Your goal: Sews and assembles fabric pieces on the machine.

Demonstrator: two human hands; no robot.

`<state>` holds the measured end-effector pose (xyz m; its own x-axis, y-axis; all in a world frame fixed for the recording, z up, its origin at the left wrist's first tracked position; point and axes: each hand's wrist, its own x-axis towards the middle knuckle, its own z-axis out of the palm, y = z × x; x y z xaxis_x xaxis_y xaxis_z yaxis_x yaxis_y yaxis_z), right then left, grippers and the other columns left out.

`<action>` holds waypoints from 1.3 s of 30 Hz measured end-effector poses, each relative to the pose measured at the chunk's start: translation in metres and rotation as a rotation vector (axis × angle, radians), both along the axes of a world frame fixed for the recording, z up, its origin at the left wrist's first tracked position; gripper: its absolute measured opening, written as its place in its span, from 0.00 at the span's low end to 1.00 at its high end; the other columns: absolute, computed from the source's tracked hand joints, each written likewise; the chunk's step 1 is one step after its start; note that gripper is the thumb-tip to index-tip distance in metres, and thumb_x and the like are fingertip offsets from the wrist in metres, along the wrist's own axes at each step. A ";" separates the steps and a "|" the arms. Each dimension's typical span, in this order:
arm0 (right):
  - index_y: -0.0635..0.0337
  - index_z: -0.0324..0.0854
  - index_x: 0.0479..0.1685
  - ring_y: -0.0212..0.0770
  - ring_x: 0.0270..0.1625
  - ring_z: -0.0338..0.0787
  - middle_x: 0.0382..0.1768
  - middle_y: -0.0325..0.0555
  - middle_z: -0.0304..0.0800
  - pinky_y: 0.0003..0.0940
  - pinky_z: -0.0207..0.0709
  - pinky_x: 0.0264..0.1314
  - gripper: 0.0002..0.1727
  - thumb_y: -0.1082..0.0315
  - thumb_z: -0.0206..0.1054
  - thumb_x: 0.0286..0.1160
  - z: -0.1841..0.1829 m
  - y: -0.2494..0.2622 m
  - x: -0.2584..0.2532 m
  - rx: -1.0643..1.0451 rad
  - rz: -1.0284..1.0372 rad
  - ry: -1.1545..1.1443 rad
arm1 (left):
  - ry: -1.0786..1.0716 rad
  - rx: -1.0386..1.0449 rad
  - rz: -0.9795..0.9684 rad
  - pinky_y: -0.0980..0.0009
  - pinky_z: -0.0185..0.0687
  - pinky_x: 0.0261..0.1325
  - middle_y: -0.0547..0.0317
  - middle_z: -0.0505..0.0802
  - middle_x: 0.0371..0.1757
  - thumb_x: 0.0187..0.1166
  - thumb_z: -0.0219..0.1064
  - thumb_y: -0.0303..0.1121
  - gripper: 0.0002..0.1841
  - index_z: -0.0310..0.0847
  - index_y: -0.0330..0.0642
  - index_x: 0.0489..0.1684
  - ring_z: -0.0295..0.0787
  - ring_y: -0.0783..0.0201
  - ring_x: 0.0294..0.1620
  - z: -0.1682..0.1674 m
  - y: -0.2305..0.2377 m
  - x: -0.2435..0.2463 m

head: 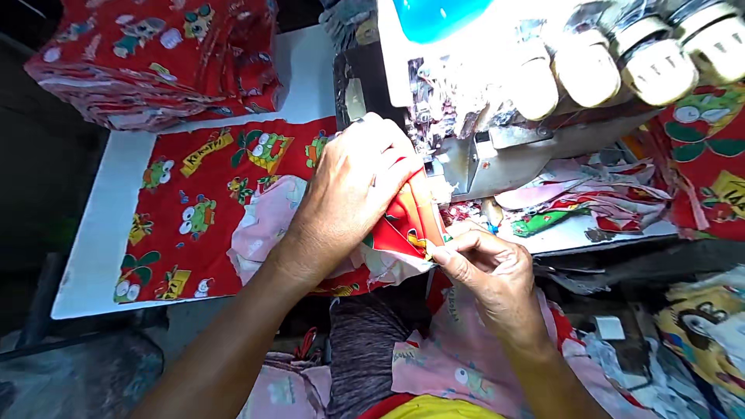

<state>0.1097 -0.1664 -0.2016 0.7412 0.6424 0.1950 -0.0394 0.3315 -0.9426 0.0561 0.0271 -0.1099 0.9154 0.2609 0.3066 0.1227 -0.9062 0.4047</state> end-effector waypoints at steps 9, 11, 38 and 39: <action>0.57 0.93 0.31 0.27 0.41 0.88 0.40 0.38 0.91 0.17 0.84 0.41 0.02 0.70 0.78 0.67 0.006 -0.002 0.001 -0.038 -0.009 -0.069 | 0.104 -0.099 -0.222 0.80 0.73 0.60 0.64 0.89 0.56 0.83 0.62 0.42 0.11 0.86 0.46 0.47 0.81 0.78 0.59 0.014 0.025 -0.009; 0.56 0.92 0.30 0.27 0.44 0.89 0.41 0.38 0.91 0.18 0.85 0.44 0.02 0.70 0.77 0.67 0.006 -0.002 0.000 -0.034 -0.014 -0.069 | 0.108 -0.080 -0.195 0.79 0.73 0.58 0.63 0.89 0.53 0.82 0.63 0.41 0.11 0.86 0.46 0.47 0.82 0.77 0.56 0.017 0.023 -0.007; 0.55 0.75 0.82 0.23 0.27 0.84 0.34 0.36 0.91 0.19 0.79 0.30 0.27 0.68 0.63 0.81 0.027 0.009 0.016 -0.362 0.022 -0.503 | -0.046 -0.130 0.313 0.72 0.75 0.47 0.56 0.87 0.40 0.82 0.61 0.31 0.32 0.61 0.34 0.87 0.81 0.68 0.39 -0.005 -0.012 0.024; 0.56 0.76 0.81 0.23 0.24 0.83 0.31 0.36 0.89 0.18 0.79 0.26 0.27 0.68 0.64 0.82 0.028 0.012 0.014 -0.336 -0.016 -0.457 | -0.039 -0.130 0.324 0.72 0.76 0.50 0.54 0.88 0.43 0.81 0.60 0.30 0.31 0.62 0.34 0.86 0.82 0.67 0.42 -0.004 -0.009 0.029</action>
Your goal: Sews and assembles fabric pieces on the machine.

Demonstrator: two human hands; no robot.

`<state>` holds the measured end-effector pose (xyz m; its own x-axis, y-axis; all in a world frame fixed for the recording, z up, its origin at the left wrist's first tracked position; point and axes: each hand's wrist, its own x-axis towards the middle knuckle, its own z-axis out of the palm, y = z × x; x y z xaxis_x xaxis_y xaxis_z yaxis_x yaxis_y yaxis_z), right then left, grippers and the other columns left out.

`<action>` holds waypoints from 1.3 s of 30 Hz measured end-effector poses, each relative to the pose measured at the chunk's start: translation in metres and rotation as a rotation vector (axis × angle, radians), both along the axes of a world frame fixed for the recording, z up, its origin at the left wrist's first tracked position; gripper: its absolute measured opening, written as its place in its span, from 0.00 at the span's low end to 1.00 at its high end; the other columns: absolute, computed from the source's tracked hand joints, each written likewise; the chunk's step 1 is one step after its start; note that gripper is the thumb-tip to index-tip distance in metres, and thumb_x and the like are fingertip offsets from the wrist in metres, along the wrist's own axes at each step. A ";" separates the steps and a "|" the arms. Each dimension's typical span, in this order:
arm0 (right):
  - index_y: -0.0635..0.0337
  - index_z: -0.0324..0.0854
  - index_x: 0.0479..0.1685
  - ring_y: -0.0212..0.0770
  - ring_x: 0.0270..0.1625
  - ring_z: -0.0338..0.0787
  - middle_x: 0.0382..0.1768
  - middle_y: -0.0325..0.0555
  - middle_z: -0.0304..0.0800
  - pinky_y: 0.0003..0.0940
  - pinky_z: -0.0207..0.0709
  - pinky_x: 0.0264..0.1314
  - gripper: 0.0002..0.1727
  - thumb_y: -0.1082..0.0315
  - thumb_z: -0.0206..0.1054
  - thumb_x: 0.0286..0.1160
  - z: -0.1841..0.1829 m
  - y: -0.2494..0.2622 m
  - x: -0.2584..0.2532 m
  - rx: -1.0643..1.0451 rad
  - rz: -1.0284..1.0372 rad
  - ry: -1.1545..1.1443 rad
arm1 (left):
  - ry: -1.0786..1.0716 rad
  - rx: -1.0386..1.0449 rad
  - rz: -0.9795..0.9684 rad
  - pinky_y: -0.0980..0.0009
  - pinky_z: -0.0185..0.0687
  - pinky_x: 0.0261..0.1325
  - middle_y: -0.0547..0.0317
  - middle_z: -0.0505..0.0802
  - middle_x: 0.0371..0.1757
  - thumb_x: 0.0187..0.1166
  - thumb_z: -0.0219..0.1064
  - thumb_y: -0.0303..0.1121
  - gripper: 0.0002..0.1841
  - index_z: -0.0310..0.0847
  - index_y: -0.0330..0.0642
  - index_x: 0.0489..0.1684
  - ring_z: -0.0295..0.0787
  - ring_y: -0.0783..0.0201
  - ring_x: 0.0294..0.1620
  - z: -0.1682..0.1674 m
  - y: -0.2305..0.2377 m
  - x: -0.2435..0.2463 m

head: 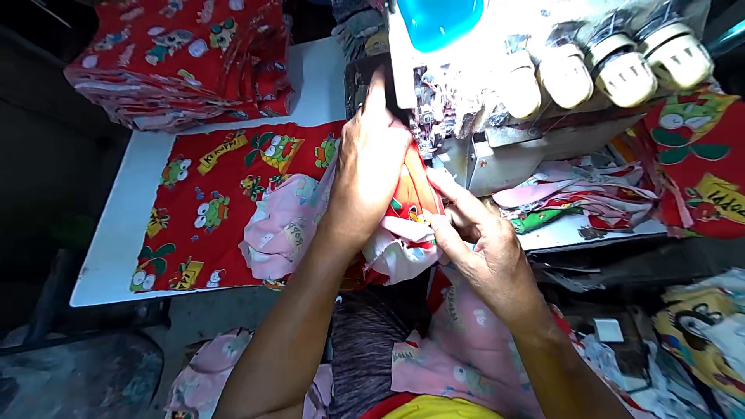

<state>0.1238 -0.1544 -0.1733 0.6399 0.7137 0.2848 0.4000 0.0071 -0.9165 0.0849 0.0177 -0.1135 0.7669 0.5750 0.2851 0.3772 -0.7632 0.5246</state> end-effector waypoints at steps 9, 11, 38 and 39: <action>0.65 0.89 0.57 0.22 0.16 0.80 0.29 0.40 0.90 0.16 0.78 0.17 0.12 0.74 0.67 0.80 0.003 0.014 -0.007 0.147 -0.194 -0.041 | 0.002 0.111 -0.038 0.60 0.72 0.74 0.36 0.89 0.63 0.78 0.63 0.27 0.31 0.65 0.24 0.81 0.86 0.51 0.68 0.000 0.017 0.024; 0.65 0.90 0.58 0.22 0.16 0.80 0.30 0.41 0.90 0.17 0.77 0.17 0.13 0.73 0.67 0.80 0.004 0.015 -0.006 0.112 -0.216 -0.105 | 0.024 0.093 -0.032 0.59 0.69 0.77 0.35 0.88 0.65 0.77 0.63 0.27 0.31 0.64 0.24 0.82 0.83 0.50 0.71 0.002 0.017 0.025; 0.65 0.85 0.43 0.53 0.48 0.88 0.42 0.55 0.86 0.49 0.81 0.53 0.08 0.67 0.70 0.79 0.053 0.044 0.027 -0.052 0.105 -0.842 | -0.385 -0.242 -0.031 0.83 0.83 0.30 0.65 0.91 0.39 0.88 0.62 0.33 0.13 0.83 0.45 0.66 0.87 0.77 0.29 -0.006 -0.002 -0.132; 0.65 0.84 0.44 0.49 0.46 0.89 0.42 0.53 0.87 0.45 0.82 0.52 0.09 0.65 0.68 0.82 0.056 0.040 0.024 -0.038 0.116 -0.771 | -0.401 -0.288 -0.035 0.84 0.81 0.26 0.67 0.91 0.35 0.88 0.62 0.32 0.13 0.84 0.46 0.65 0.85 0.77 0.26 -0.008 -0.005 -0.136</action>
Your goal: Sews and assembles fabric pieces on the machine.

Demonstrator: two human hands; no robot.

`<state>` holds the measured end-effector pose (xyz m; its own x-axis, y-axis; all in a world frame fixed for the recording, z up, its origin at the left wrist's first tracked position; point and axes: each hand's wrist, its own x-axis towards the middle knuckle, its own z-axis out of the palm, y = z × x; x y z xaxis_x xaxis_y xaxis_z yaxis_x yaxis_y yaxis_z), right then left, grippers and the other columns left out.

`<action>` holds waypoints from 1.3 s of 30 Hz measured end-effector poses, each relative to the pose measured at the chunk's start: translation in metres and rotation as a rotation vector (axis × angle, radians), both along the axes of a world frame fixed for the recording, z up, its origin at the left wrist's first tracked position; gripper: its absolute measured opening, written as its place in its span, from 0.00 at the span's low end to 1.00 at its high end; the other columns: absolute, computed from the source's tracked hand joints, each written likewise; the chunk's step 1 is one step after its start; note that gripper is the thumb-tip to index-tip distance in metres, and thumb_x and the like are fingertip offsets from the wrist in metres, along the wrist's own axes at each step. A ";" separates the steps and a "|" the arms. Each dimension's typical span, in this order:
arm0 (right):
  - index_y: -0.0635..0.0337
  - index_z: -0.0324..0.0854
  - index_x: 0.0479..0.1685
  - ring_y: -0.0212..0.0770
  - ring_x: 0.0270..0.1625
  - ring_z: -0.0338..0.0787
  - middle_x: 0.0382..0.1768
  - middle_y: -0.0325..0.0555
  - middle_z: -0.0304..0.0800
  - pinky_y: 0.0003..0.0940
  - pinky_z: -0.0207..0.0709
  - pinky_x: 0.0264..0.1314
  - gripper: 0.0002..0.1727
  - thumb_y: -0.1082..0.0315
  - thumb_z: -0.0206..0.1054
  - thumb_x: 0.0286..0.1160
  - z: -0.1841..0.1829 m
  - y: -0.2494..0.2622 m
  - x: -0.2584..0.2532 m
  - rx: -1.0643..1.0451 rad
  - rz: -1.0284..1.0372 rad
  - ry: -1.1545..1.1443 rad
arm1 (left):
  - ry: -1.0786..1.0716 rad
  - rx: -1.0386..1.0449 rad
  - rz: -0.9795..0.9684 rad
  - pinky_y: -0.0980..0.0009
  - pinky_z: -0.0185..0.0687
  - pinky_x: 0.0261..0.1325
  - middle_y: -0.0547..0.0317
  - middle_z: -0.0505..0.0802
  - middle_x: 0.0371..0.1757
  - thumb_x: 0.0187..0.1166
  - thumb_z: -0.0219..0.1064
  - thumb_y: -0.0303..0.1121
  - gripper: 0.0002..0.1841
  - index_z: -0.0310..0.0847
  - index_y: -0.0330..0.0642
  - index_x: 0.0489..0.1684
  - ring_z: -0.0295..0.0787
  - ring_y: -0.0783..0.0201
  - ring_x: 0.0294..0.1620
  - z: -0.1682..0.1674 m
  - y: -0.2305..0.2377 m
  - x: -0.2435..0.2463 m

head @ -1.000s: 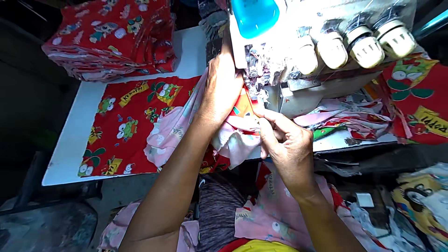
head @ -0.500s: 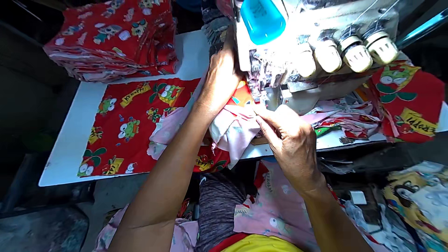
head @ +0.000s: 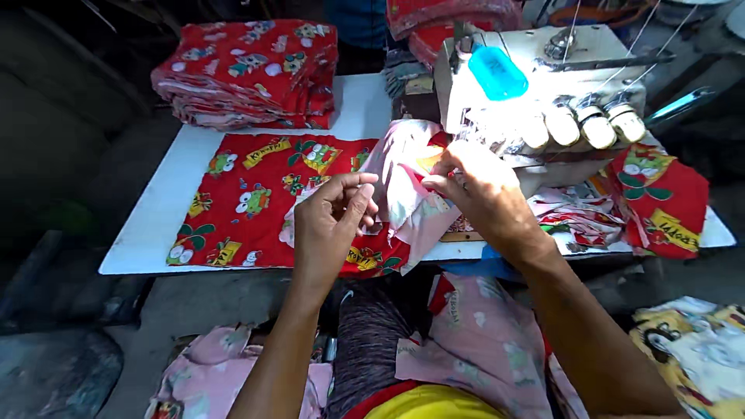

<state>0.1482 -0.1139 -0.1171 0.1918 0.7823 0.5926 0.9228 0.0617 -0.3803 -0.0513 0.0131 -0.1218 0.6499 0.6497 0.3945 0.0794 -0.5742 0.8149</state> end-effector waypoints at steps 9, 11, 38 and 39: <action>0.57 0.81 0.61 0.20 0.39 0.89 0.41 0.32 0.92 0.17 0.83 0.42 0.12 0.71 0.63 0.83 0.000 -0.049 -0.032 0.060 0.099 0.668 | 0.107 -0.377 -0.153 0.78 0.88 0.29 0.61 0.91 0.32 0.84 0.66 0.29 0.12 0.81 0.35 0.61 0.88 0.76 0.24 0.010 -0.009 0.067; 0.59 0.82 0.62 0.24 0.43 0.92 0.44 0.35 0.94 0.19 0.86 0.48 0.14 0.73 0.66 0.81 -0.006 -0.051 -0.036 0.082 0.111 0.807 | 0.112 -0.326 -0.143 0.79 0.85 0.37 0.62 0.91 0.36 0.78 0.71 0.27 0.15 0.84 0.37 0.61 0.87 0.77 0.32 0.008 -0.004 0.082; 0.56 0.90 0.41 0.21 0.35 0.89 0.32 0.33 0.91 0.16 0.83 0.38 0.06 0.63 0.74 0.75 -0.022 -0.028 -0.044 0.335 -0.250 0.678 | 0.366 -0.570 -0.223 0.82 0.82 0.26 0.60 0.89 0.35 0.85 0.64 0.27 0.15 0.75 0.39 0.68 0.85 0.75 0.24 0.037 0.025 0.130; 0.57 0.89 0.42 0.21 0.34 0.89 0.32 0.33 0.92 0.16 0.83 0.36 0.06 0.64 0.74 0.75 -0.023 -0.029 -0.044 0.337 -0.221 0.732 | 0.339 -0.597 -0.220 0.82 0.84 0.30 0.61 0.89 0.39 0.84 0.64 0.26 0.16 0.74 0.40 0.69 0.87 0.77 0.28 0.037 0.026 0.130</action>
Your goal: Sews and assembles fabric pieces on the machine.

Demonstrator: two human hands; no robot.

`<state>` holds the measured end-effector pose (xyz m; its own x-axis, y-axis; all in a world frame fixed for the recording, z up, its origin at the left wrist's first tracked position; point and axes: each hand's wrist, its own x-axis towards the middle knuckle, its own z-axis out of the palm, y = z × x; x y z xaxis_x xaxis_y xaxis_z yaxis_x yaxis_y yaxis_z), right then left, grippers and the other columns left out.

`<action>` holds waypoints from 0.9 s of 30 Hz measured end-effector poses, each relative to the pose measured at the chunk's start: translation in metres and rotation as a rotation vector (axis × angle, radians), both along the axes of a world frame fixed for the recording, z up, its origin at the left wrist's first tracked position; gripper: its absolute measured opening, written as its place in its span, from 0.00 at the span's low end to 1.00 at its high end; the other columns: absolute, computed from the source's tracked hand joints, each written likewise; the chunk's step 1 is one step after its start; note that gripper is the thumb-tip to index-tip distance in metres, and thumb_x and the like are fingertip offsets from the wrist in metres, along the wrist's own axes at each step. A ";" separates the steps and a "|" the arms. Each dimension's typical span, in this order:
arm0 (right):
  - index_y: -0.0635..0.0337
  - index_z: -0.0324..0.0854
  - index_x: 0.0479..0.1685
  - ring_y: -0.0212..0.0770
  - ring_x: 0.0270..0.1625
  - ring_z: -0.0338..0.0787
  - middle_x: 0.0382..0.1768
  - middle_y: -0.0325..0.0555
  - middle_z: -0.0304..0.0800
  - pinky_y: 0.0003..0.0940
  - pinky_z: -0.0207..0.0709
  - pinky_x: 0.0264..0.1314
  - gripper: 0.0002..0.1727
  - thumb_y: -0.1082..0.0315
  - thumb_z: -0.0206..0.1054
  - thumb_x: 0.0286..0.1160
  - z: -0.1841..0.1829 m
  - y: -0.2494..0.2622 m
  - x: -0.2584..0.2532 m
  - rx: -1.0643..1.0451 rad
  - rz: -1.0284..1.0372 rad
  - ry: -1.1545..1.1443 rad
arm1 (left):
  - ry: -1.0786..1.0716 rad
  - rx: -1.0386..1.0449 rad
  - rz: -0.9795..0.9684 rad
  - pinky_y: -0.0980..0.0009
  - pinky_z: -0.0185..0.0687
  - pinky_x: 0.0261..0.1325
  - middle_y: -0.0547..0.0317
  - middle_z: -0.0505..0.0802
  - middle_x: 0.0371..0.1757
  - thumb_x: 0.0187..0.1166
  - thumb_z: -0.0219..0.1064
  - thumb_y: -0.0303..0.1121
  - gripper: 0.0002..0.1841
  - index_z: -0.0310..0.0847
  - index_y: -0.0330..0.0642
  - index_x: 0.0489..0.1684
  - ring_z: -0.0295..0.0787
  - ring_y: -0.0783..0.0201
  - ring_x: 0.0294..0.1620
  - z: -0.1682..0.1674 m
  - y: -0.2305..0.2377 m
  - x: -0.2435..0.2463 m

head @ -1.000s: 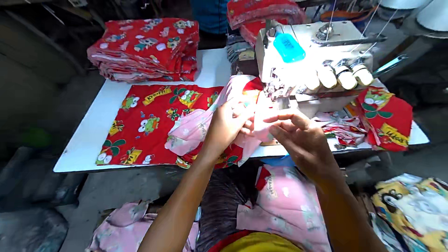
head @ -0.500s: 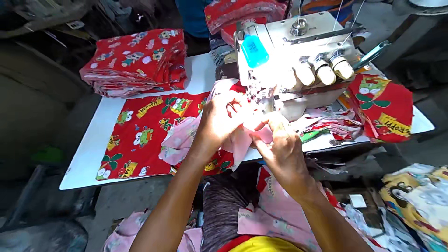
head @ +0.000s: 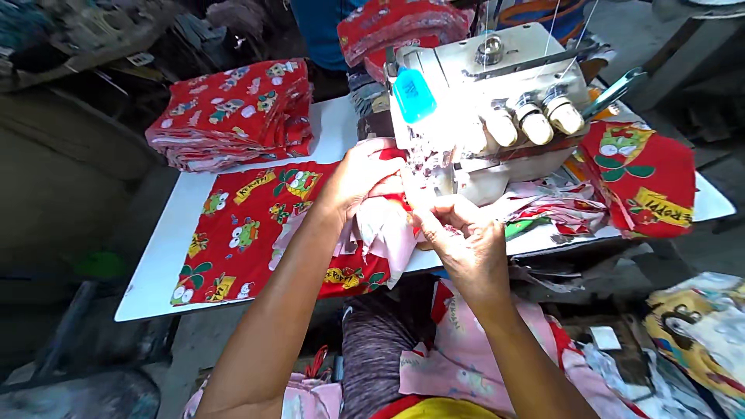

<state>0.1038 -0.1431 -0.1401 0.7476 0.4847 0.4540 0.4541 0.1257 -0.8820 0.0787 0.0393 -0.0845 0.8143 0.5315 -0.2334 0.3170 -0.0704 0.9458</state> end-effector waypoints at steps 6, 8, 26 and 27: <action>0.60 0.88 0.46 0.26 0.30 0.92 0.32 0.36 0.95 0.19 0.87 0.33 0.06 0.73 0.73 0.74 -0.020 -0.008 -0.001 0.044 0.164 0.211 | -0.173 -0.327 0.031 0.75 0.89 0.51 0.61 0.91 0.46 0.90 0.54 0.25 0.13 0.75 0.41 0.68 0.92 0.70 0.42 -0.006 0.011 -0.010; 0.61 0.88 0.48 0.26 0.29 0.92 0.32 0.37 0.96 0.19 0.87 0.33 0.07 0.74 0.73 0.74 -0.024 -0.009 -0.001 0.040 0.170 0.242 | -0.197 -0.427 -0.006 0.77 0.88 0.51 0.61 0.90 0.46 0.91 0.51 0.27 0.13 0.73 0.43 0.67 0.91 0.71 0.43 -0.009 0.014 -0.014; 0.60 0.87 0.46 0.23 0.25 0.89 0.30 0.35 0.95 0.16 0.82 0.26 0.05 0.72 0.73 0.75 -0.022 -0.008 -0.001 -0.007 0.175 0.216 | -0.220 -0.457 0.121 0.78 0.88 0.50 0.62 0.92 0.40 0.89 0.56 0.27 0.07 0.80 0.42 0.52 0.92 0.72 0.41 -0.001 -0.007 -0.018; 0.58 0.88 0.45 0.23 0.27 0.90 0.31 0.34 0.95 0.17 0.83 0.29 0.05 0.70 0.73 0.75 -0.020 -0.006 0.000 -0.028 0.154 0.181 | -0.225 -0.455 0.110 0.79 0.88 0.49 0.63 0.92 0.39 0.90 0.55 0.27 0.07 0.80 0.43 0.51 0.92 0.73 0.40 0.000 -0.008 -0.021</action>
<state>0.1035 -0.1492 -0.1606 0.7321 0.6095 0.3043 0.2658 0.1558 -0.9514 0.0576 0.0317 -0.0848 0.8161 0.5019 -0.2863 0.0846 0.3864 0.9184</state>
